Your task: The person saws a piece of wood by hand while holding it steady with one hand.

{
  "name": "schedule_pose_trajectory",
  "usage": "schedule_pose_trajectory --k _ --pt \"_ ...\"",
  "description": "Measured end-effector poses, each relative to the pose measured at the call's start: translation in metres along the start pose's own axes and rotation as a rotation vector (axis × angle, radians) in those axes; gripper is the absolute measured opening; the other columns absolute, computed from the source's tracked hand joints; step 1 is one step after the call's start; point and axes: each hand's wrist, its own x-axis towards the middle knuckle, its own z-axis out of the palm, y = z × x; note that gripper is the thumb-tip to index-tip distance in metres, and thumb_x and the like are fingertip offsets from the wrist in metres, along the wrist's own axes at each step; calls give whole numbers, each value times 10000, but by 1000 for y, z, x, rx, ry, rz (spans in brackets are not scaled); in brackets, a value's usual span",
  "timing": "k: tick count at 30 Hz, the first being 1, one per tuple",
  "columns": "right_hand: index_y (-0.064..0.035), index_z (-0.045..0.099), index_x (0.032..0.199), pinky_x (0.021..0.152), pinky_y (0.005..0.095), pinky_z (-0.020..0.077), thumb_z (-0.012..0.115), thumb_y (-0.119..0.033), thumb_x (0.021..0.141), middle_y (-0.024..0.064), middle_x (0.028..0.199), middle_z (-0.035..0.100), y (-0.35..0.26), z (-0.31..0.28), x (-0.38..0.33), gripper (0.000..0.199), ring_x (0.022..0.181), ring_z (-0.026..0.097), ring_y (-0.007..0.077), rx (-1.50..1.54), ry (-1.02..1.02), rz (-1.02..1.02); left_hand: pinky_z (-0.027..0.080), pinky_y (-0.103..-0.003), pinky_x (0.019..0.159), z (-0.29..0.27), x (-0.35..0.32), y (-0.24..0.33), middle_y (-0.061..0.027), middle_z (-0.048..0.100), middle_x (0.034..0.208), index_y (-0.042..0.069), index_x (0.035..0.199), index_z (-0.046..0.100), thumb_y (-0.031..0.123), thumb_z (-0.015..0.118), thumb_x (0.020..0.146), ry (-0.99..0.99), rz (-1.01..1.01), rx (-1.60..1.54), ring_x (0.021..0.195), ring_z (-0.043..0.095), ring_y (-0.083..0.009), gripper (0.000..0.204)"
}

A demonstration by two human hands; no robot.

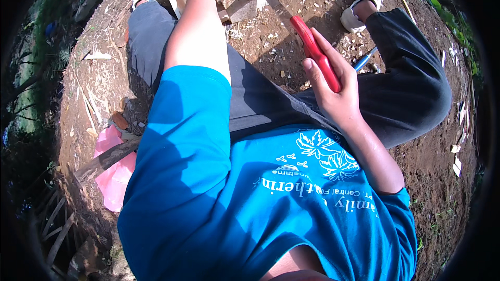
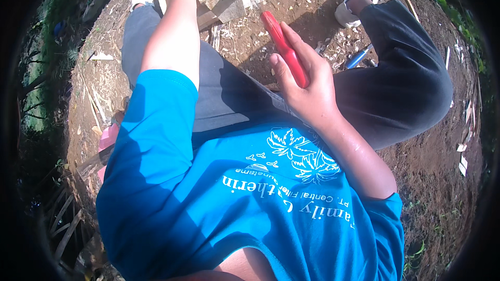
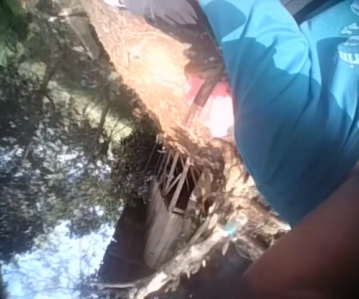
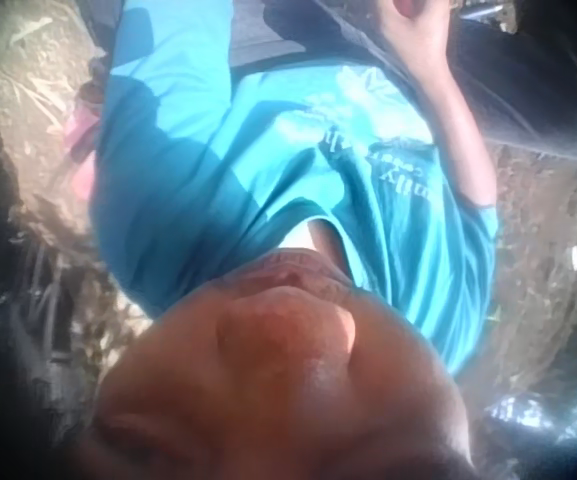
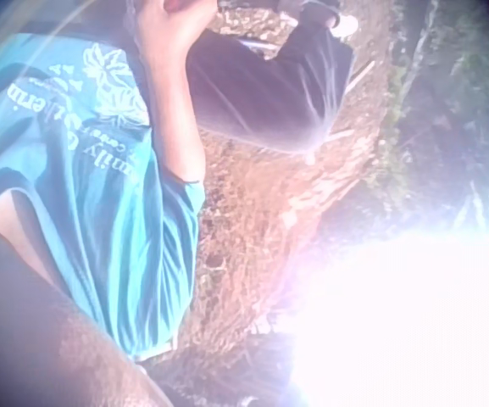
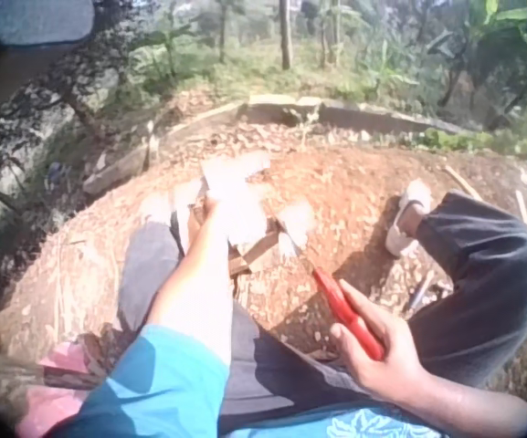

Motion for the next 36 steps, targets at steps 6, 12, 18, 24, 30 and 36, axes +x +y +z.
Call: schedule_pose_trajectory --k 6,12,18,24,30,36 --pt "-72 407 1571 969 350 514 655 -94 964 225 1326 660 25 4 -5 657 1153 702 261 -122 -131 -5 484 -395 1081 5 4 -1 -241 543 1430 -14 1528 201 535 885 706 -14 30 -4 1275 600 -343 1203" --pt "-138 362 1604 1013 364 493 662 -46 936 183 1395 629 58 2 6 738 1250 639 273 5 -68 -3 479 -394 1101 17 4 -17 -249 529 1465 -18 1568 163 548 895 695 -26 90 -5 1301 592 -347 1272" --pt "-47 573 1458 706 286 537 705 -217 957 79 939 726 -6 -21 38 546 771 663 98 96 42 92 475 -392 1120 29 -34 -60 -257 514 1501 -22 1608 125 561 905 685 -147 234 -22 1326 583 -351 1342" --pt "2 615 1381 739 366 578 699 -229 939 177 915 754 -42 -28 56 506 769 736 226 114 16 38 418 -409 1168 -5 -60 -24 -232 486 1545 68 1652 32 647 887 663 -404 75 139 1407 512 -356 1429" --pt "38 630 1327 922 414 551 687 -195 923 277 1086 724 -54 -42 31 470 1065 717 398 94 83 -277 512 -346 1005 -70 -35 -5 -225 674 1310 -93 1478 465 625 807 813 -386 61 -120 1165 672 -210 1037" --pt "22 595 1389 939 394 547 693 -200 955 270 1138 721 -29 -17 21 497 1109 722 349 162 72 -298 487 -333 1010 -78 -29 -29 -112 725 1216 64 1364 652 632 755 864 -402 -75 -326 1128 664 -205 764"
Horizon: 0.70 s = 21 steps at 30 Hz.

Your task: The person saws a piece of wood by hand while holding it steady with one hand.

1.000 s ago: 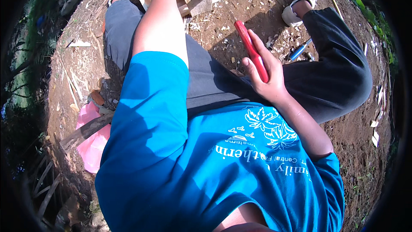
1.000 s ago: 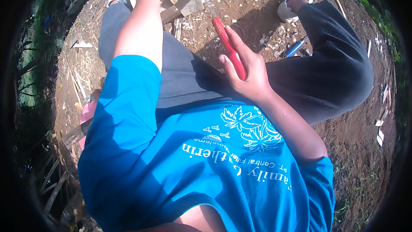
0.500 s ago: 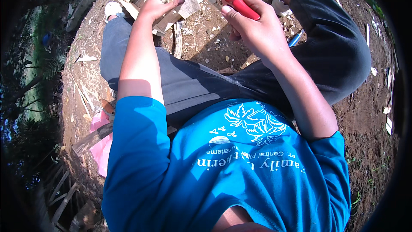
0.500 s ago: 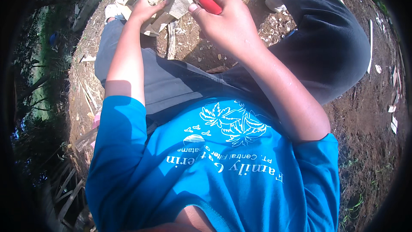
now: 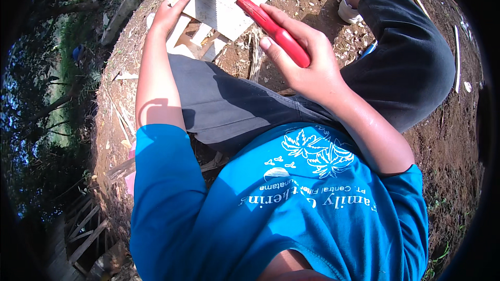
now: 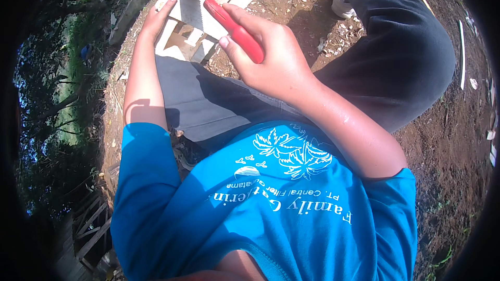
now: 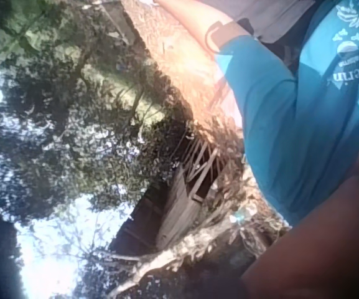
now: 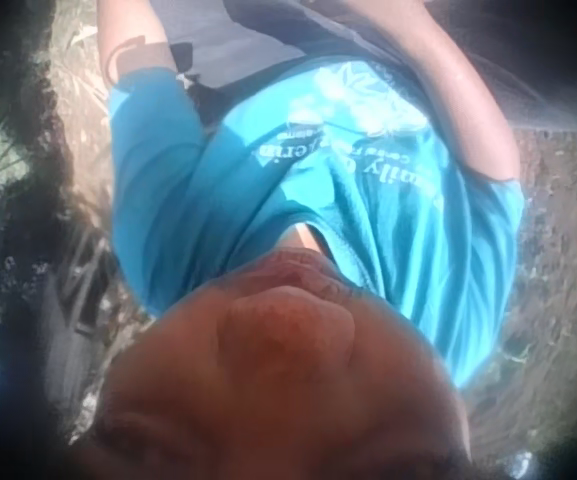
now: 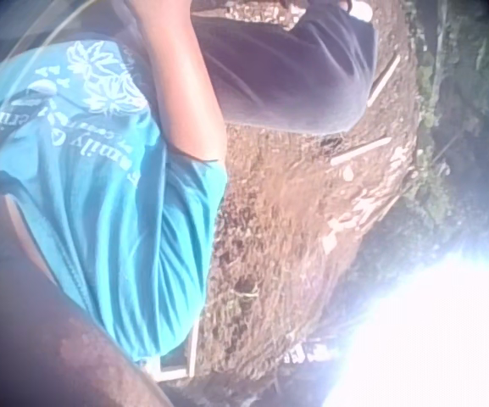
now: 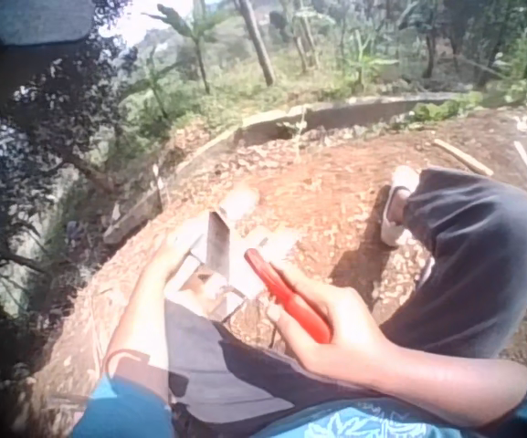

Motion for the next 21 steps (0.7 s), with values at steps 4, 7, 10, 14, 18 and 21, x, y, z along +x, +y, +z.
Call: schedule_pose_trajectory --k 4,7,10,14,18,21 --pt "-36 561 1452 923 359 548 695 -139 948 247 1160 727 -1 -4 -24 532 1069 744 299 24 -21 76 530 -329 919 3 1 21 -81 739 1098 94 1271 690 614 753 869 -38 -59 -33 959 699 -165 660" --pt "-41 545 1476 883 317 544 692 -69 937 187 1108 752 -13 -28 -51 559 990 736 177 -19 -50 88 567 -323 833 -13 8 14 -84 756 1074 104 1291 688 599 762 867 -37 -208 -68 886 719 -155 657" --pt "-42 553 1474 875 291 534 683 -52 938 162 1098 756 -29 -41 -54 551 982 708 130 -87 -60 99 572 -323 831 -8 7 6 -87 757 1106 104 1311 680 582 753 884 -39 -107 -14 898 723 -156 645" --pt "-20 602 1416 865 304 539 662 -112 959 182 1071 760 8 -19 -16 470 947 701 128 -52 15 43 598 -356 724 7 5 8 -109 742 1056 46 1249 685 548 743 904 -68 115 30 831 728 -196 612" --pt "-70 631 1397 929 378 543 688 -248 933 211 1105 748 26 17 44 500 1028 742 277 -118 3 -2 592 -353 635 -3 -4 6 -120 741 1055 36 1317 642 580 749 885 -33 -60 -137 815 722 -193 703" --pt "-53 605 1416 937 384 542 686 -243 940 227 1122 737 24 6 47 519 1057 737 287 -97 -56 35 541 -339 940 -9 0 15 -98 748 1177 118 1329 686 539 728 928 -28 -128 -49 1060 707 -162 584"
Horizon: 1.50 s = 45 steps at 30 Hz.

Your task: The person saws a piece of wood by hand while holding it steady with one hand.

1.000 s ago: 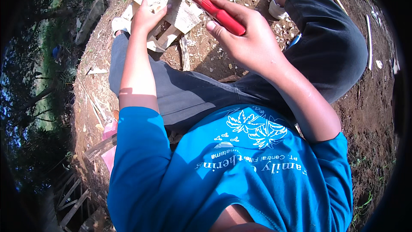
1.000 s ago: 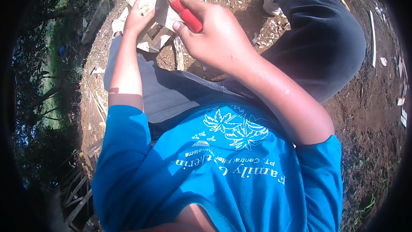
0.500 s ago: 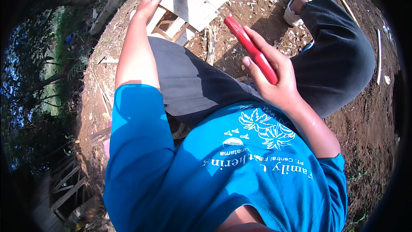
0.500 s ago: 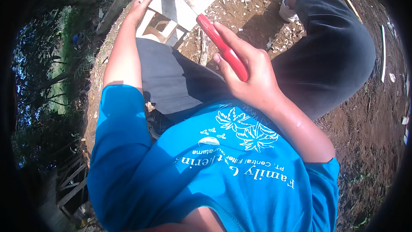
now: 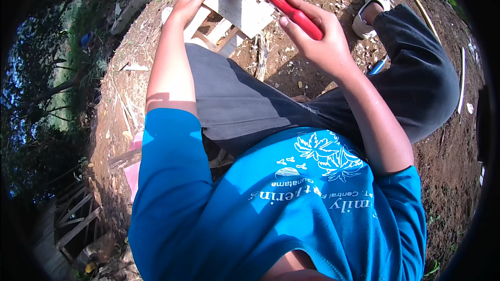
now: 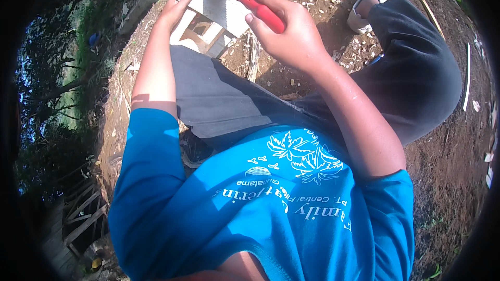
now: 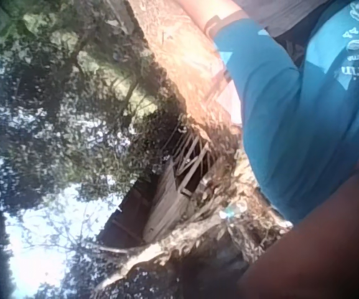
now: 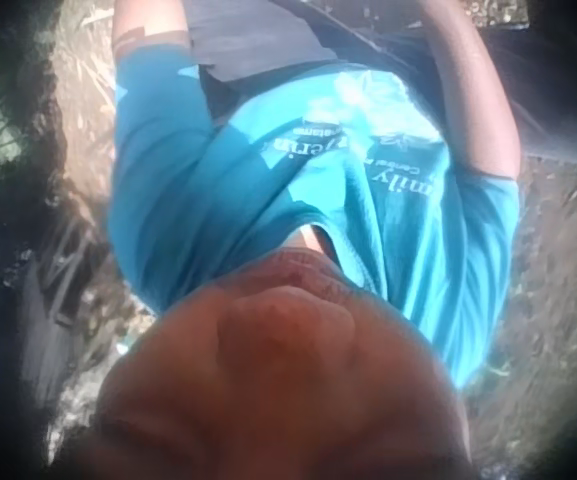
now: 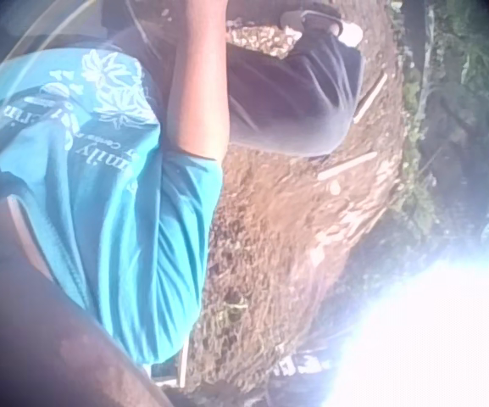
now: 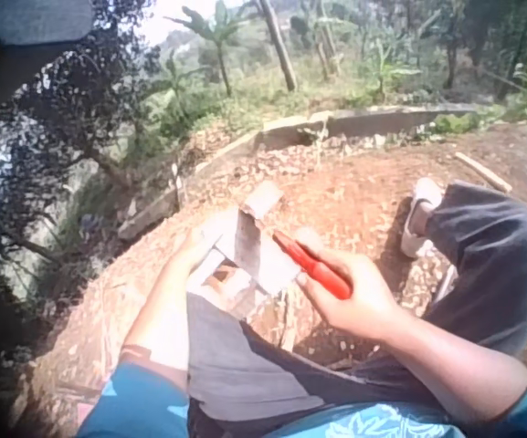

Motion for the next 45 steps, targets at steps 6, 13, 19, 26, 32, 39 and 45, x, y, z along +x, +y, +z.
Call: schedule_pose_trajectory --k 6,13,19,26,32,39,45 --pt "-20 496 1463 879 452 557 657 -200 942 273 1025 715 -27 47 -22 575 1006 704 444 72 69 -107 513 -400 1009 -17 4 5 -142 744 1202 105 1285 707 849 548 849 187 141 552 1153 700 -255 877" --pt "48 596 1217 806 498 560 679 -222 913 280 883 704 -55 37 -1 415 885 696 474 -19 59 -144 547 -490 855 -5 0 13 -227 756 1074 23 1029 791 958 311 835 328 -5 886 1065 722 -378 1069" --pt "28 652 1129 808 465 565 681 -232 914 248 858 717 -77 17 13 339 881 721 424 -51 -15 -165 536 -504 888 -14 4 5 -273 737 1096 -28 1043 773 955 268 847 248 -10 773 1077 708 -413 1122" --pt "12 497 1490 1021 370 517 664 -174 930 260 1269 690 2 45 -2 613 1205 686 318 85 -24 -108 539 -513 892 -13 5 -3 -209 742 1158 95 1081 795 859 313 914 393 -126 777 1114 699 -379 919" --pt "31 487 1495 1041 353 497 672 -198 946 269 1317 670 14 38 -8 623 1258 655 264 178 -39 -42 556 -475 819 11 9 25 -174 769 1068 73 1034 798 829 378 911 461 -178 771 1057 729 -353 874" --pt "-31 527 1485 962 378 536 691 -195 946 247 1196 723 -13 16 -25 586 1149 713 304 45 -29 -7 562 -495 790 13 1 7 -191 770 978 70 952 801 757 337 972 609 -105 784 976 741 -377 829" --pt "-188 380 1595 1035 413 505 679 -167 991 236 1459 569 54 23 -49 674 1274 623 380 -53 -68 -106 568 -501 771 19 7 9 -184 771 948 71 929 800 733 360 978 640 -48 791 950 746 -371 796"
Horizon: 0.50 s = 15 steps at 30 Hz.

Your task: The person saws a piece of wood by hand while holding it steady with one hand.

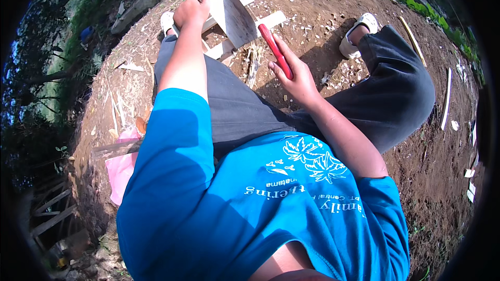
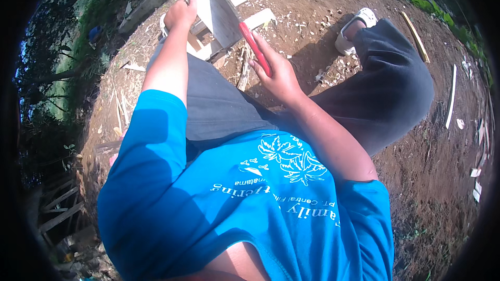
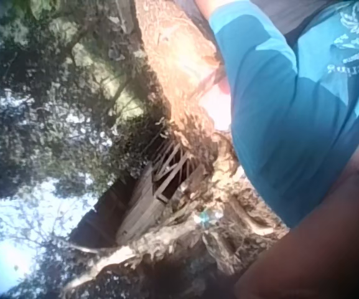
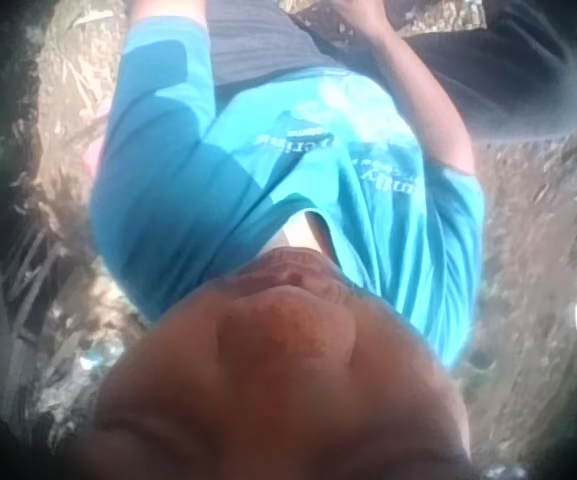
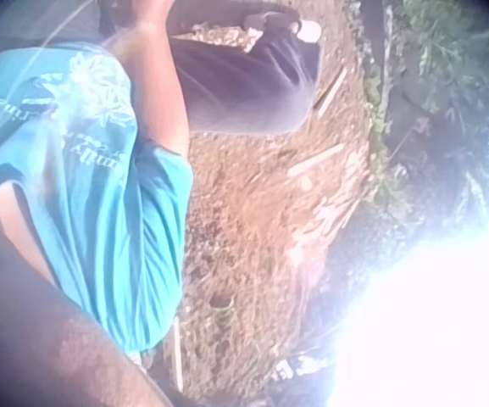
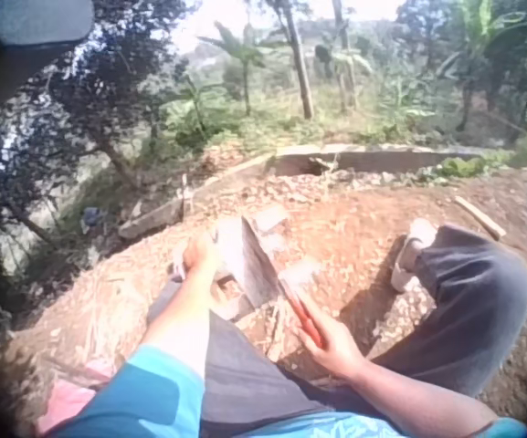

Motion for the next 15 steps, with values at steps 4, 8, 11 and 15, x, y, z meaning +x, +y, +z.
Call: schedule_pose_trajectory --k 4,8,11,15 --pt "-177 419 1577 1006 423 520 683 -216 982 238 1385 628 -6 7 -3 652 1189 681 371 -53 32 -21 573 -504 721 6 -7 -6 -174 773 924 99 913 797 702 393 979 59 38 12 899 756 -360 730" --pt "-55 597 1408 962 413 538 653 -263 973 252 1230 705 -118 -29 48 485 1145 706 356 -56 53 49 570 -505 774 0 -20 -6 -191 766 949 70 940 776 717 329 989 9 112 0 933 746 -378 788" --pt "9 589 1404 839 344 533 677 -292 978 201 1091 708 -145 -45 84 529 989 680 258 -170 12 -24 570 -503 811 -11 -17 -2 -198 766 1023 93 1128 764 732 333 976 -67 100 17 986 742 -373 786" --pt "66 563 1406 1037 388 505 680 -225 972 269 1292 680 -116 -24 38 536 1229 669 329 -95 112 -59 558 -491 883 3 -13 -10 -195 755 1110 130 1286 695 683 437 941 -7 55 -96 1082 716 -376 701"
